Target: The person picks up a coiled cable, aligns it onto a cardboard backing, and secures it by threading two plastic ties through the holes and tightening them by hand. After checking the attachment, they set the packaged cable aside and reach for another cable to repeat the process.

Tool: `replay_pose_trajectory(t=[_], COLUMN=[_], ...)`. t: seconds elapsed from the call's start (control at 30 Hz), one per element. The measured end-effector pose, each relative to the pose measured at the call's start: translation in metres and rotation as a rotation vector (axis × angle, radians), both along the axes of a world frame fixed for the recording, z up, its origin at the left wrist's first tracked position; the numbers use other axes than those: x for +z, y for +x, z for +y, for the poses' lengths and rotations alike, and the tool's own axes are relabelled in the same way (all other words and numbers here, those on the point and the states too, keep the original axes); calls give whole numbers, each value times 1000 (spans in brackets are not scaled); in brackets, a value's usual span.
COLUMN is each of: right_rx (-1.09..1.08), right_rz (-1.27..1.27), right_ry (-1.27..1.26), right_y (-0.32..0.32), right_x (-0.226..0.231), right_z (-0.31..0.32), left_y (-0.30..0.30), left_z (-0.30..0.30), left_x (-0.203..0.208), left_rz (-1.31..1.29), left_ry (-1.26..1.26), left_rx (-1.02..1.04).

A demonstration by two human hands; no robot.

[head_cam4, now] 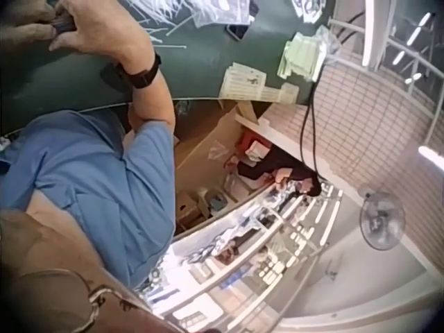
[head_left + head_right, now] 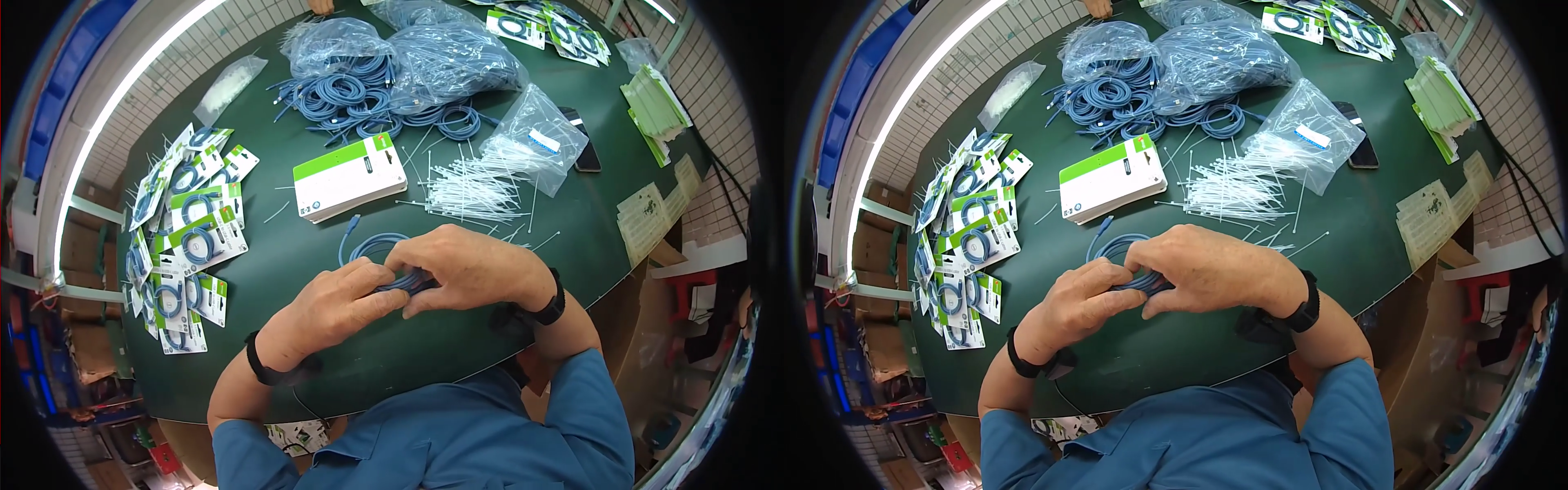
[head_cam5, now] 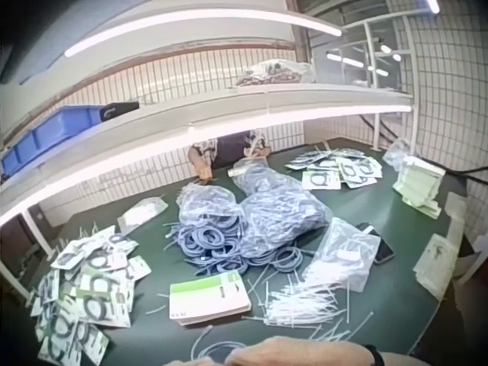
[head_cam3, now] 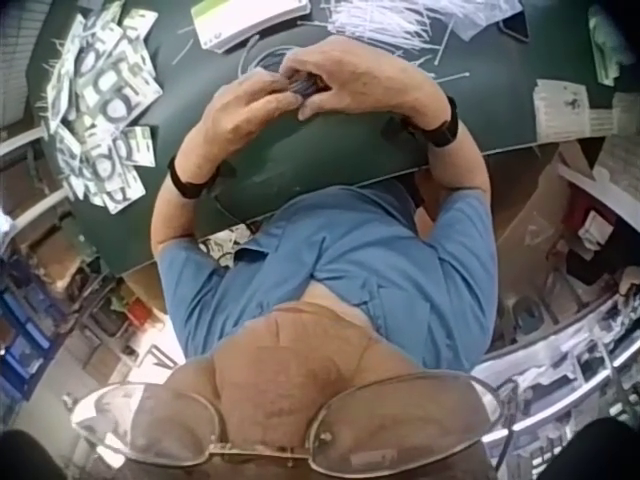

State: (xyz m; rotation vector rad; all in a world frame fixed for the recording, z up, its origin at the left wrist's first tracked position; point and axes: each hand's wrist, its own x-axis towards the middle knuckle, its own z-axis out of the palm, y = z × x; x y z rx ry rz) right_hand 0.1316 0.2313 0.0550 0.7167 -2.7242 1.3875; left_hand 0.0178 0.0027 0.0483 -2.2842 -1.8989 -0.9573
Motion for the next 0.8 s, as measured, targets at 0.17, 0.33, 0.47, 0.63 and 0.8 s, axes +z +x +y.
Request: replay_pose_trajectory(t=[0.17, 0.33, 0.47, 0.63, 0.8], right_rx=[-51, -13, -40, -150, -287], right_rz=[-146, -76, 49, 169, 286], right_ry=[-193, -199, -237, -248, -192], right_y=[1, 0, -4, -11, -16], right_x=[5, 0, -7, -13, -14], right_z=[4, 9, 7, 7, 17], left_y=[-2, -7, -18, -38, -40], left_z=[1, -2, 0, 19, 24], left_x=[1, -1, -3, -4, -4], left_rz=[-10, -32, -94, -133, -267], left_ry=[24, 3, 35, 150, 383], left_rx=[8, 0, -20, -51, 278])
